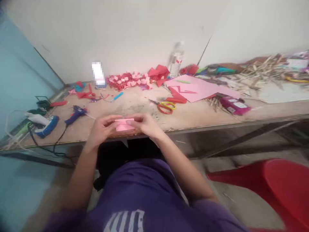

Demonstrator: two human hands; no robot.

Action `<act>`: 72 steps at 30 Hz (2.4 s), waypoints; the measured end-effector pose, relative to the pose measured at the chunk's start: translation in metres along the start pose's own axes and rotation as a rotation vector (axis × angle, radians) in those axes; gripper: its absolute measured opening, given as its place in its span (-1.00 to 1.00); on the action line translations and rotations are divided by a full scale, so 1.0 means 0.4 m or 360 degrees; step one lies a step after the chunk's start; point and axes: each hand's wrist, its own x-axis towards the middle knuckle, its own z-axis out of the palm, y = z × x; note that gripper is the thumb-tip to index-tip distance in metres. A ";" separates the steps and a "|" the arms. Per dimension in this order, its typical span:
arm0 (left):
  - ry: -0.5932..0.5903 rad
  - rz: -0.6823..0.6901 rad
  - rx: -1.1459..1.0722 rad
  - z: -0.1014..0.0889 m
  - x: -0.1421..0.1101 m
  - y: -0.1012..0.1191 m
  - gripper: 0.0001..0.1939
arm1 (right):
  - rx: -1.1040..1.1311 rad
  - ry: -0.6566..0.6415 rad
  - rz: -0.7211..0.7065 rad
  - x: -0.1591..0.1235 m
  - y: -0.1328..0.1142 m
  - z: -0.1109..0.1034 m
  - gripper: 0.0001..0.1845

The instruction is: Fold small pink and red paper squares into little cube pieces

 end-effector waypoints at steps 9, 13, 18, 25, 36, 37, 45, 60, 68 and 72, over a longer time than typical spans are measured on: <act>-0.0008 -0.0003 -0.0026 0.004 -0.005 0.008 -0.61 | 0.0036 0.0121 0.0020 -0.009 -0.006 0.005 -0.46; -0.0016 0.0008 0.0005 0.004 -0.009 0.015 -0.60 | 0.0050 0.0188 0.0020 -0.010 -0.003 0.013 -0.48; -0.0030 0.0009 0.0019 0.001 -0.011 0.013 -0.61 | 0.0051 0.0226 0.0049 -0.009 0.007 0.019 -0.46; -0.0011 0.0065 0.0051 0.001 -0.011 0.019 -0.61 | 0.0052 0.0236 0.0045 -0.008 0.012 0.017 -0.45; 0.0027 0.0072 -0.0047 0.004 -0.013 0.027 -0.72 | -0.0049 0.0113 -0.0023 -0.007 0.010 0.011 -0.39; 0.0025 0.0076 -0.0052 0.004 -0.013 0.026 -0.71 | -0.0063 0.0113 -0.0041 -0.006 0.010 0.010 -0.41; -0.0090 -0.0027 -0.0071 0.003 0.001 0.038 -0.63 | -0.0139 0.0070 -0.0173 -0.003 0.016 0.008 -0.46; -0.0036 0.0073 0.0105 0.002 -0.002 0.014 -0.72 | -0.0203 0.0085 -0.0094 -0.009 0.002 0.018 -0.43; -0.0138 -0.0013 0.0144 0.011 -0.007 0.018 -0.74 | -0.0412 0.0069 -0.0147 -0.001 -0.002 0.017 -0.39; -0.0136 0.0043 0.0255 0.012 -0.005 0.012 -0.77 | -0.0462 0.0134 -0.0167 -0.004 0.002 0.017 -0.33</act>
